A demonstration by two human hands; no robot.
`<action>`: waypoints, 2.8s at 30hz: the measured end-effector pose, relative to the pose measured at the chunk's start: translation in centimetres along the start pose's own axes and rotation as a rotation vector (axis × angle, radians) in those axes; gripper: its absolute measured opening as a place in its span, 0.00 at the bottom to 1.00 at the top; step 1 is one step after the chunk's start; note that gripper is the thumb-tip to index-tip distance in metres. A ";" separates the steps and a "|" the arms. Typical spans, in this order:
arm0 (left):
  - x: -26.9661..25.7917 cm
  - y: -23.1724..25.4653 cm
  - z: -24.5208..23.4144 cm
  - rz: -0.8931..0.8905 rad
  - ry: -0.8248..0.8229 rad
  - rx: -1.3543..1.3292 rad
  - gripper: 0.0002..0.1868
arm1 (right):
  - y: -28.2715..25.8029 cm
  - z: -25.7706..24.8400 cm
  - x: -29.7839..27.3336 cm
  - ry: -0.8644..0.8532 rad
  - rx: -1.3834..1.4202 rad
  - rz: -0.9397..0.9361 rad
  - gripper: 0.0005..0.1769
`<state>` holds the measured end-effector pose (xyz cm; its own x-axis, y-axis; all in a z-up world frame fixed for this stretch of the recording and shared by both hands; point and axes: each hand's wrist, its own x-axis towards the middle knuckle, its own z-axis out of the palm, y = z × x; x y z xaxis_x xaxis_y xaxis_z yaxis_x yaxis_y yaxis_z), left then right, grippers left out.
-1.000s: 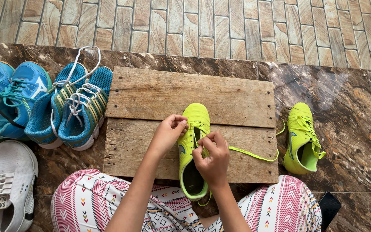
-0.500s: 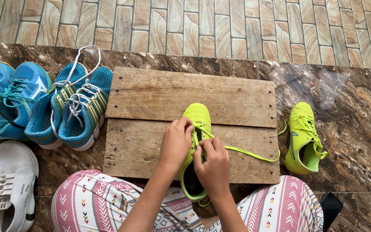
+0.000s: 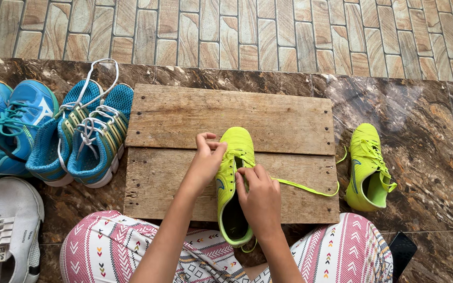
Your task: The person laces a pair of neon green soccer shoes placed on a small wooden board. They thread the laces through the eyelets, pull them tight, and tie a knot on one shoe, then repeat the process on the second shoe.
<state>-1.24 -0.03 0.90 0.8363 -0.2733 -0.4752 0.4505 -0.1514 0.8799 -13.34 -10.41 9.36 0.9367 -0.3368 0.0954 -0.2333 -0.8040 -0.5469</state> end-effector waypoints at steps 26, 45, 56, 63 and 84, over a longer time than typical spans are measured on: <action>2.0 -2.8 -1.9 -0.114 -0.262 -0.231 0.16 | 0.0 0.9 1.8 -0.094 -0.139 -0.020 0.08; 0.9 -1.0 -0.7 -0.069 -0.093 -0.122 0.13 | -0.6 0.2 1.4 -0.033 0.189 0.028 0.07; 0.7 -3.0 0.2 0.018 -0.108 -0.124 0.12 | -1.4 0.3 -0.4 -0.016 -0.077 0.219 0.09; -0.6 -2.1 0.4 0.105 -0.058 0.137 0.14 | 0.1 2.2 -1.3 0.176 0.113 0.061 0.07; -4.8 0.6 0.5 0.186 -0.014 0.307 0.11 | 1.0 1.4 -2.8 0.351 0.249 -0.241 0.02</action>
<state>-5.12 0.71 3.73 0.8900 -0.3353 -0.3088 0.1744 -0.3755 0.9103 -15.84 -9.59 7.34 0.8021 -0.3345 0.4948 0.0891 -0.7521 -0.6530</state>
